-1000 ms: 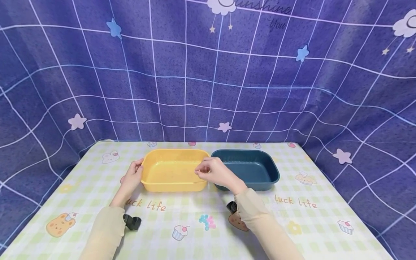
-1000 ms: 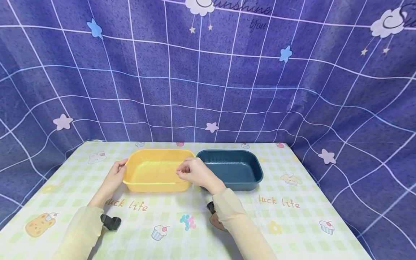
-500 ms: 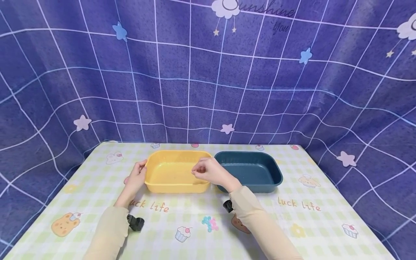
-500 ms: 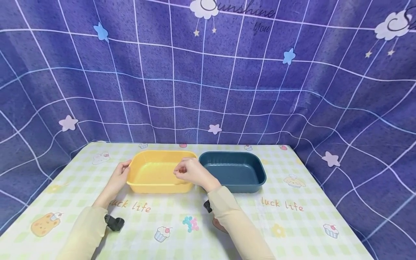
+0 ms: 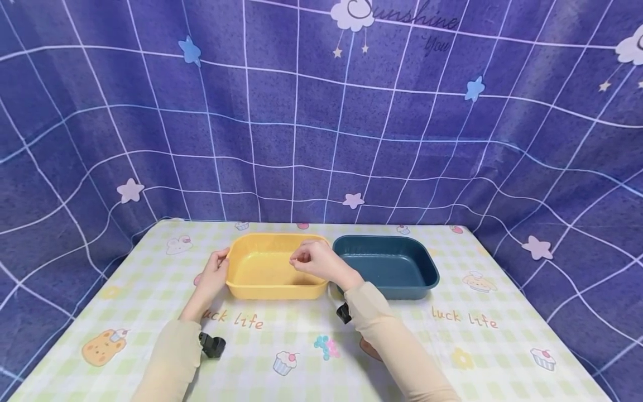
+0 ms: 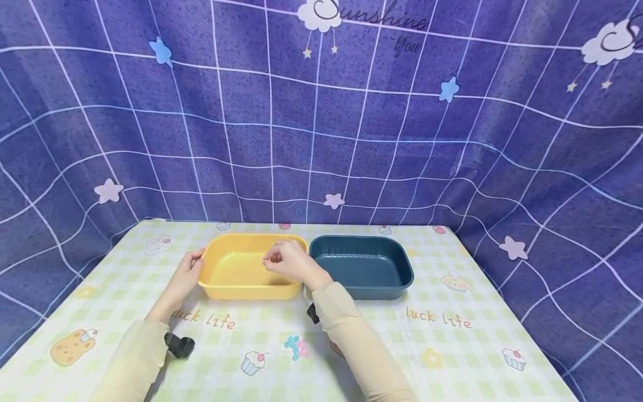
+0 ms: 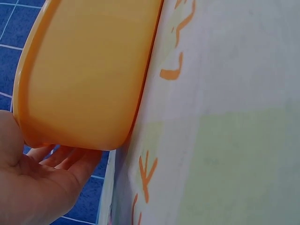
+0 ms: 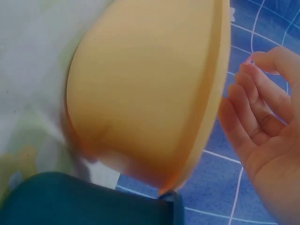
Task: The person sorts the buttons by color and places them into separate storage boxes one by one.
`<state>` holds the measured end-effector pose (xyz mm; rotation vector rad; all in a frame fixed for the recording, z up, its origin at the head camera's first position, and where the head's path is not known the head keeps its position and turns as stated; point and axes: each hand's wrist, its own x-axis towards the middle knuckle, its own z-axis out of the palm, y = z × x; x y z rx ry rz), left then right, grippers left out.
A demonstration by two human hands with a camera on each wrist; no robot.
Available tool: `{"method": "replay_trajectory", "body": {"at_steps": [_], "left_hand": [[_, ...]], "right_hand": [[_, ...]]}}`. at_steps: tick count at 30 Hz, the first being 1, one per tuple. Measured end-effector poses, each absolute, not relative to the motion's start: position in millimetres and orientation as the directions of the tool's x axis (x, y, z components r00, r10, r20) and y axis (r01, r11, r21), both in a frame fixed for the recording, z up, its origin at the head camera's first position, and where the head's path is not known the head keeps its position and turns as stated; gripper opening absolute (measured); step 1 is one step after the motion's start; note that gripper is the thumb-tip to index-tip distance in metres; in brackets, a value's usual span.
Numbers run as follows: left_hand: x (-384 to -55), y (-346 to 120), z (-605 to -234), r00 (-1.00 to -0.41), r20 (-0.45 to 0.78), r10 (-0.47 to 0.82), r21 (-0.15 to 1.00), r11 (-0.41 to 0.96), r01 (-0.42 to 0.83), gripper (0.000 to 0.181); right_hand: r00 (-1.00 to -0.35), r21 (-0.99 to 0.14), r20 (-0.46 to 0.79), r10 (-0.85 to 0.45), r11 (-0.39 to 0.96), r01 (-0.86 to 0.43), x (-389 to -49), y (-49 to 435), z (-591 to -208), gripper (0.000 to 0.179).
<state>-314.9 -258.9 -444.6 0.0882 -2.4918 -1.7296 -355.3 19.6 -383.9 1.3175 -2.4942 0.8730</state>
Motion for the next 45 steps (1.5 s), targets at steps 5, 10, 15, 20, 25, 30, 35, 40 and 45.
{"method": "replay_trajectory", "body": {"at_steps": [5, 10, 15, 20, 25, 30, 35, 40, 45], "left_hand": [[-314, -259, -446, -0.993, 0.049, -0.109, 0.943, 0.333, 0.010, 0.046], [-315, -258, -447, -0.993, 0.043, -0.105, 0.943, 0.331, 0.006, 0.046], [-316, -259, -446, -0.993, 0.048, -0.108, 0.942, 0.335, 0.009, 0.046], [-317, -257, -444, -0.993, 0.053, -0.105, 0.942, 0.336, 0.015, 0.046], [-316, -257, -445, -0.994, 0.047, -0.103, 0.941, 0.338, 0.009, 0.046], [-314, -257, -445, -0.993, 0.060, -0.104, 0.944, 0.328, 0.023, 0.045], [-314, -257, -446, -0.992, 0.070, -0.105, 0.943, 0.330, 0.032, 0.045], [-315, -257, -447, -0.992, 0.064, -0.110, 0.938, 0.346, 0.023, 0.045], [-315, -257, -447, -0.992, 0.060, -0.110, 0.933, 0.359, 0.017, 0.045]], "right_hand": [[-0.599, -0.433, 0.413, -0.686, 0.431, -0.792, -359, 13, -391, 0.007], [-0.618, -0.448, 0.411, -0.670, 0.443, -0.777, -361, 6, -395, 0.006], [-0.636, -0.454, 0.396, -0.662, 0.461, -0.762, -363, 0, -394, 0.007], [-0.644, -0.455, 0.381, -0.664, 0.472, -0.755, -365, -3, -392, 0.008], [-0.661, -0.447, 0.343, -0.668, 0.503, -0.740, -367, -6, -393, 0.009], [-0.678, -0.452, 0.316, -0.664, 0.523, -0.723, -369, -9, -394, 0.010], [-0.675, -0.438, 0.320, -0.665, 0.528, -0.728, -371, -11, -395, 0.011], [-0.663, -0.415, 0.334, -0.670, 0.527, -0.742, -372, -11, -396, 0.011], [-0.670, -0.409, 0.333, -0.664, 0.538, -0.737, -375, -10, -399, 0.012]]}}
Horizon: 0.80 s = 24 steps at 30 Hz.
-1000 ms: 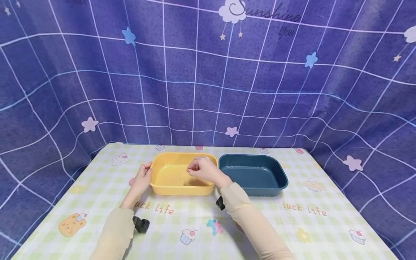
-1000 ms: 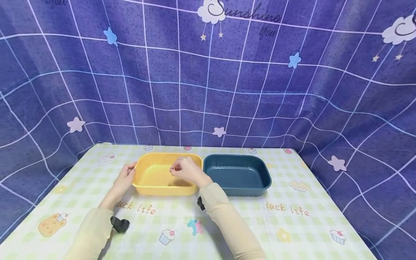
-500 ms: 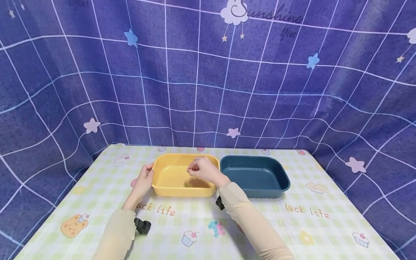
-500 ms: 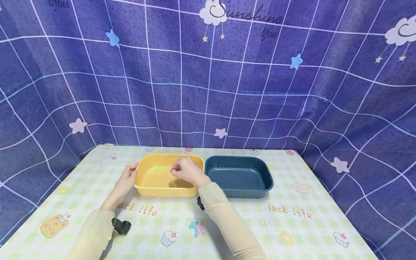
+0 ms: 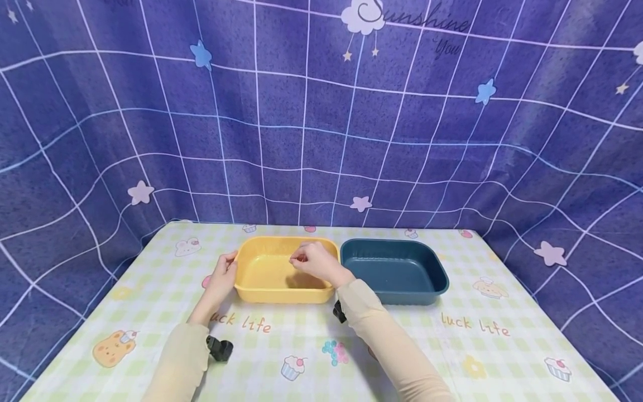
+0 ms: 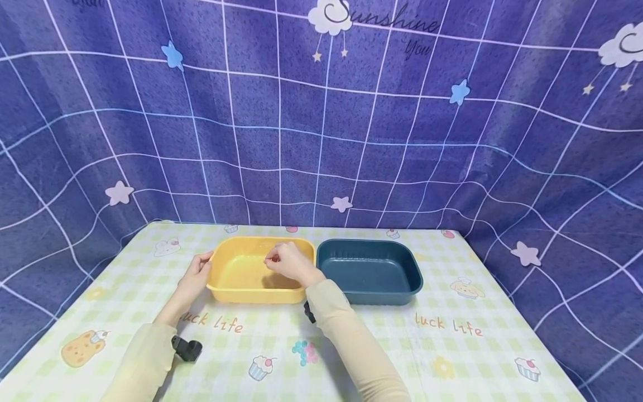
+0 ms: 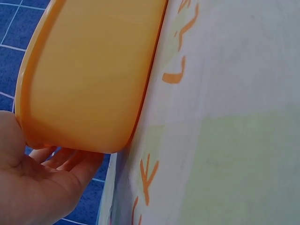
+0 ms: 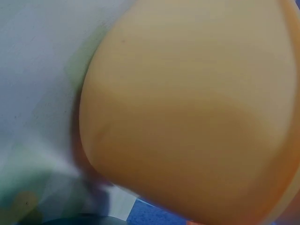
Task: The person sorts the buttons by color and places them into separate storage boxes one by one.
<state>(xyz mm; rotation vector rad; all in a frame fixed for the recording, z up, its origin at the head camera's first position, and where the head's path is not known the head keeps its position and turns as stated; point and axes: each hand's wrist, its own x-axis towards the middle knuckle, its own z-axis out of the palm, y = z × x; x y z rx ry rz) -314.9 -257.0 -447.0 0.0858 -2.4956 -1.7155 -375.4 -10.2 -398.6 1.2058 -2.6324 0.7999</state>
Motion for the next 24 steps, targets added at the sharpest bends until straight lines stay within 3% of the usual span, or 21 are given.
{"method": "replay_trajectory", "body": {"at_steps": [19, 24], "left_hand": [[-315.0, -255.7, -446.0, -0.993, 0.052, -0.104, 0.936, 0.351, 0.012, 0.046], [-315.0, -258.7, -445.0, -0.994, 0.057, -0.089, 0.941, 0.337, 0.023, 0.046]], "right_hand": [[-0.669, -0.382, 0.356, -0.653, 0.552, -0.741, -379.2, -9.2, -403.9, 0.012], [-0.644, -0.362, 0.381, -0.664, 0.534, -0.764, -377.1, -9.9, -402.3, 0.012]]}}
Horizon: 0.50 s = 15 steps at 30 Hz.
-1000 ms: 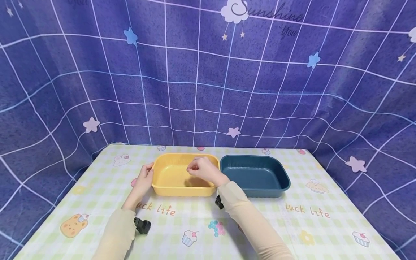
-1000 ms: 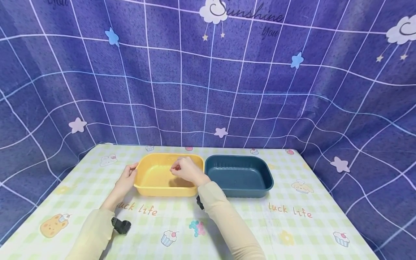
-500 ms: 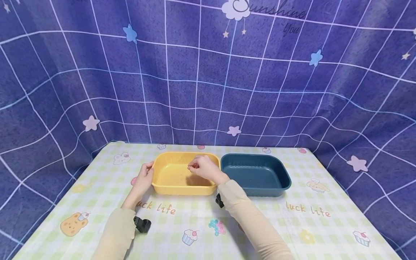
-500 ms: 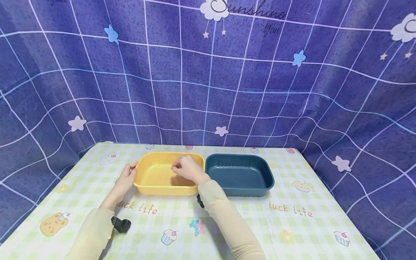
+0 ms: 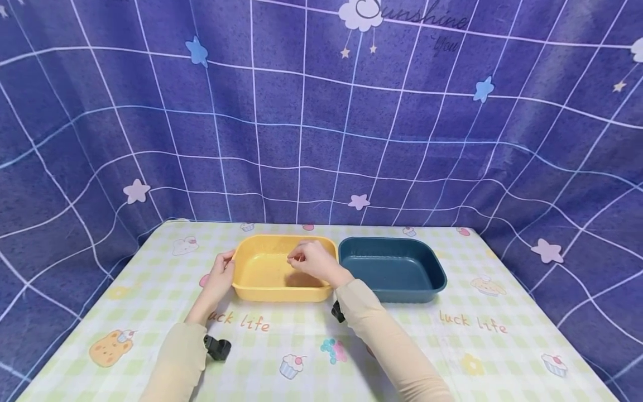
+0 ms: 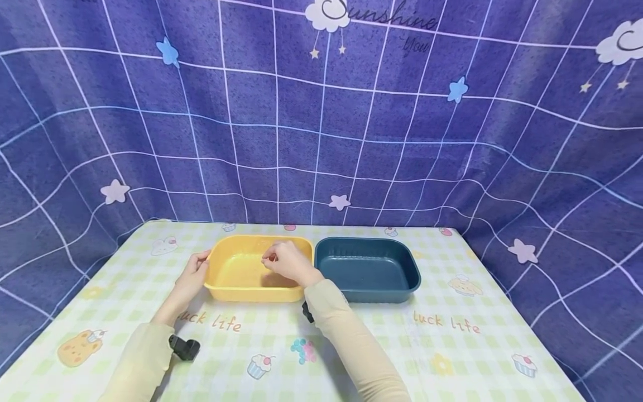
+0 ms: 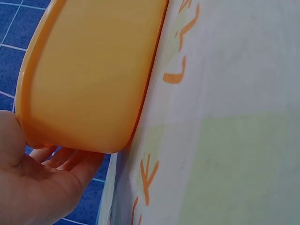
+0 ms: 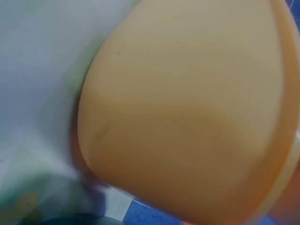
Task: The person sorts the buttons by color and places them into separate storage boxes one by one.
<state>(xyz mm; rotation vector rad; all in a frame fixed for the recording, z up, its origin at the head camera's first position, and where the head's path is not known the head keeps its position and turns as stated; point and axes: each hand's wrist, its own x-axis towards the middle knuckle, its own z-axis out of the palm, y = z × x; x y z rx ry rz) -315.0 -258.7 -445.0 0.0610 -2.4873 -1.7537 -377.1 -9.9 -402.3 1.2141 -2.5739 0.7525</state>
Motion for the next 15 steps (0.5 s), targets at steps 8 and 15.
{"method": "replay_trajectory", "body": {"at_steps": [8, 15], "left_hand": [[-315, -258, -443, -0.996, 0.045, -0.079, 0.942, 0.335, 0.016, 0.048], [-315, -259, -443, -0.997, 0.044, -0.068, 0.939, 0.344, 0.018, 0.048]], "right_hand": [[-0.636, -0.356, 0.402, -0.658, 0.528, -0.771, -370, -1, -397, 0.011], [-0.671, -0.396, 0.391, -0.630, 0.543, -0.741, -363, 10, -395, 0.011]]}}
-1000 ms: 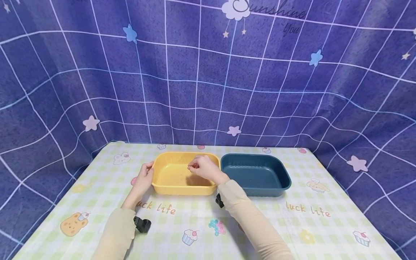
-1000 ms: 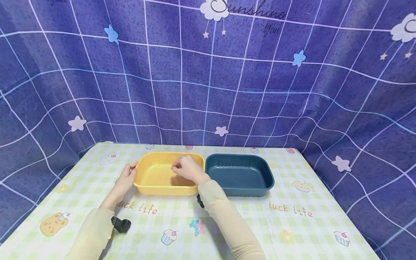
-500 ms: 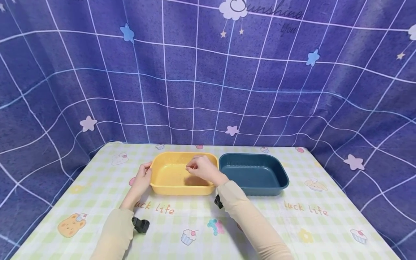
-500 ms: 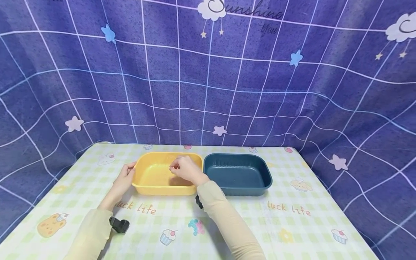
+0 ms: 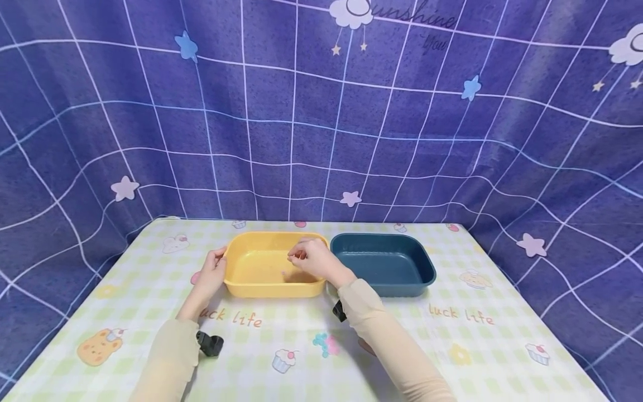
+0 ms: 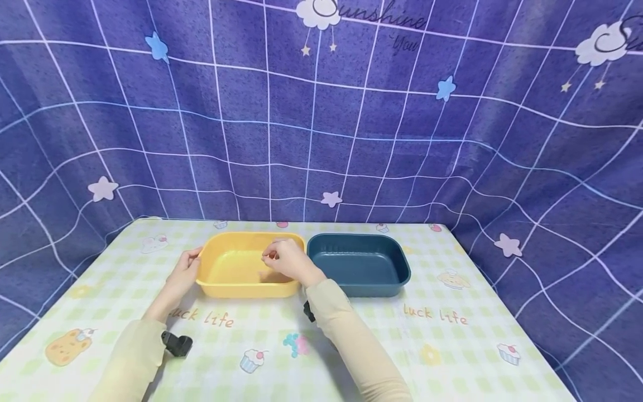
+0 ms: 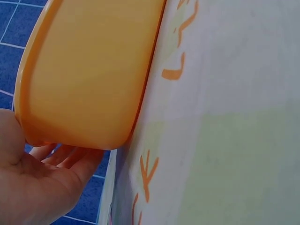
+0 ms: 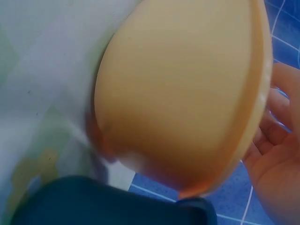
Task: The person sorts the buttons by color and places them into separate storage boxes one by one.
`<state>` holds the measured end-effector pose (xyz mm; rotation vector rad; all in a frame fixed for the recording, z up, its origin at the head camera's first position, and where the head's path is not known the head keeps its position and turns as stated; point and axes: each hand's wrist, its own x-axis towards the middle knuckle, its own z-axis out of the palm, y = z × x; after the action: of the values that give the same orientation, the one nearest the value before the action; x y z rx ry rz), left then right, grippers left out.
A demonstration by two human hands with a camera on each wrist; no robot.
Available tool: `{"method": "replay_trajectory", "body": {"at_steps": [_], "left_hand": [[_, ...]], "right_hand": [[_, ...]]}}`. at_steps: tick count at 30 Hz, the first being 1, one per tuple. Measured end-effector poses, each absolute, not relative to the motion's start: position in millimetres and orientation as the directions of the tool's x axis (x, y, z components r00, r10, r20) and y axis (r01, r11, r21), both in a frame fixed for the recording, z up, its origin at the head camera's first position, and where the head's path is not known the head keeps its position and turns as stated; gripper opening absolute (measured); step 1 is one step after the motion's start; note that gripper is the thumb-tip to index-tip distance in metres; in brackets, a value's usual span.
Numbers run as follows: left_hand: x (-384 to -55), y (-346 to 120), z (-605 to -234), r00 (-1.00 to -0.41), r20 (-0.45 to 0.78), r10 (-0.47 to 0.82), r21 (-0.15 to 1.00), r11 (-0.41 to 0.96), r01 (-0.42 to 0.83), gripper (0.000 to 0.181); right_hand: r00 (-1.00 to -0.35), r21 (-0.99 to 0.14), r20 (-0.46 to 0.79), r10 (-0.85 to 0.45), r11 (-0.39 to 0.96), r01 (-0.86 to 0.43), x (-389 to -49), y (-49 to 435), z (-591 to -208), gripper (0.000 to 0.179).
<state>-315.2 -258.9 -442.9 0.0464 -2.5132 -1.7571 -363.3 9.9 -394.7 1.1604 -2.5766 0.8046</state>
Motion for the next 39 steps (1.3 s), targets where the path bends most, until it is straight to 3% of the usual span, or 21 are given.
{"method": "replay_trajectory", "body": {"at_steps": [12, 39], "left_hand": [[-316, -262, -444, -0.996, 0.051, -0.080, 0.926, 0.376, 0.017, 0.048], [-317, -258, -441, -0.995, 0.064, -0.075, 0.919, 0.393, 0.029, 0.049]], "right_hand": [[-0.667, -0.449, 0.404, -0.626, 0.499, -0.741, -342, 28, -387, 0.013], [-0.649, -0.455, 0.443, -0.618, 0.469, -0.757, -301, 70, -382, 0.014]]}}
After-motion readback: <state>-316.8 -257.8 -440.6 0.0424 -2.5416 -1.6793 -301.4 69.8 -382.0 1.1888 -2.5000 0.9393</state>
